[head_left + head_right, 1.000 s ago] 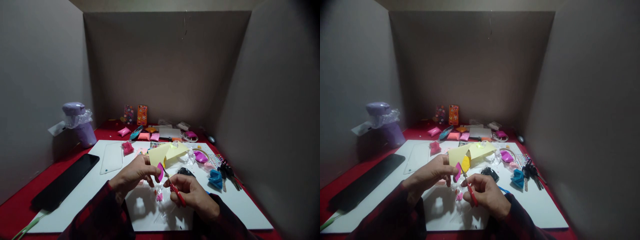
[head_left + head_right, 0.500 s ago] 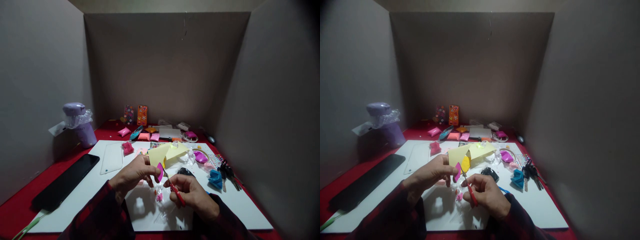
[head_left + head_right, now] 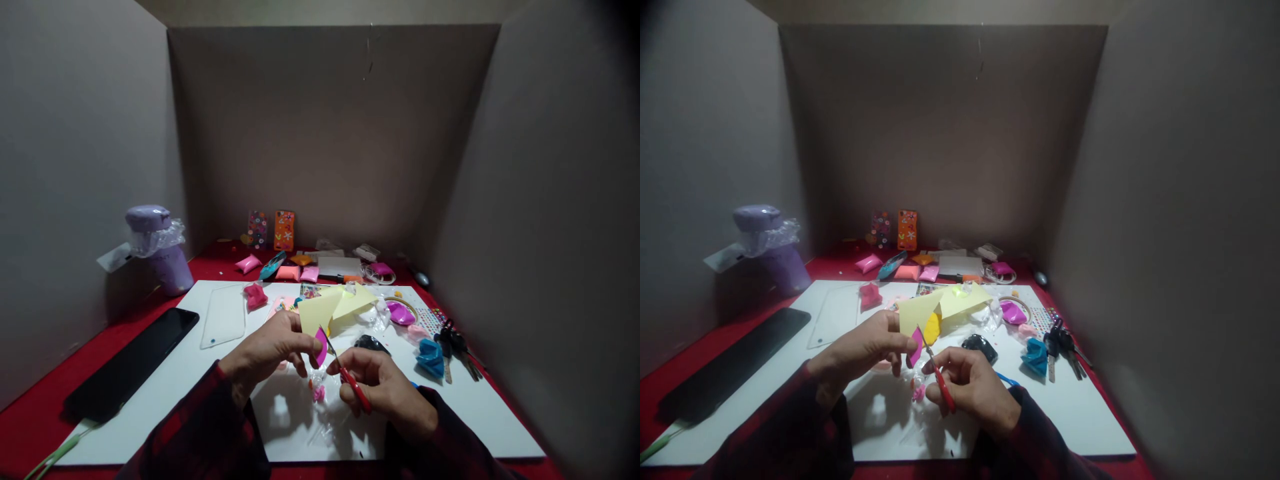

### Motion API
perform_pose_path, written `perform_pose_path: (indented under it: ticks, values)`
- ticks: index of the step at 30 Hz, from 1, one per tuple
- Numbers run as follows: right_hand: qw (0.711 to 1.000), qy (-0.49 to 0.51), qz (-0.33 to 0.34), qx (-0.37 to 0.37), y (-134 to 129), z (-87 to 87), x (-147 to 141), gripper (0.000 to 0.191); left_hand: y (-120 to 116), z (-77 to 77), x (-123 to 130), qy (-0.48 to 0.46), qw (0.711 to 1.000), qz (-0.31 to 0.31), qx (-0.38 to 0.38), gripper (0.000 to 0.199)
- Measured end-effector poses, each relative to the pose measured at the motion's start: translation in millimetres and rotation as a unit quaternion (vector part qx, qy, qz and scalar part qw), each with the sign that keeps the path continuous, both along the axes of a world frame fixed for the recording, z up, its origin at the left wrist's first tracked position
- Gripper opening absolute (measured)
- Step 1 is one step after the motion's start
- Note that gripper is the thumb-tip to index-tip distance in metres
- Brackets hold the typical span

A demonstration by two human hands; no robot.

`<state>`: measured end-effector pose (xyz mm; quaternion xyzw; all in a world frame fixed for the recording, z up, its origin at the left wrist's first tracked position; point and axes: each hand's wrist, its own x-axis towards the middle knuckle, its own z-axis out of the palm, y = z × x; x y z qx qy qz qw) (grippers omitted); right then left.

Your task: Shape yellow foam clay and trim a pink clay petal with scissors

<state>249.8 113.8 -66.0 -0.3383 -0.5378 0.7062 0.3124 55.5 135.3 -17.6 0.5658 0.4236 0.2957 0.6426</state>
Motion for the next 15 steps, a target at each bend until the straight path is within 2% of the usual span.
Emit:
perform_pose_path:
  ticks: [9,15]
  values:
    - [1.000,-0.007,-0.005,-0.001,-0.3,3.8,-0.6,0.040,-1.4,0.6,-0.4,0.007,1.000,-0.011,0.006,0.014]
    - [1.000,-0.008,-0.012,0.013,0.1,-0.7,1.1,0.036,-0.5,-1.8,-1.3,0.007,1.000,-0.010,0.010,0.016]
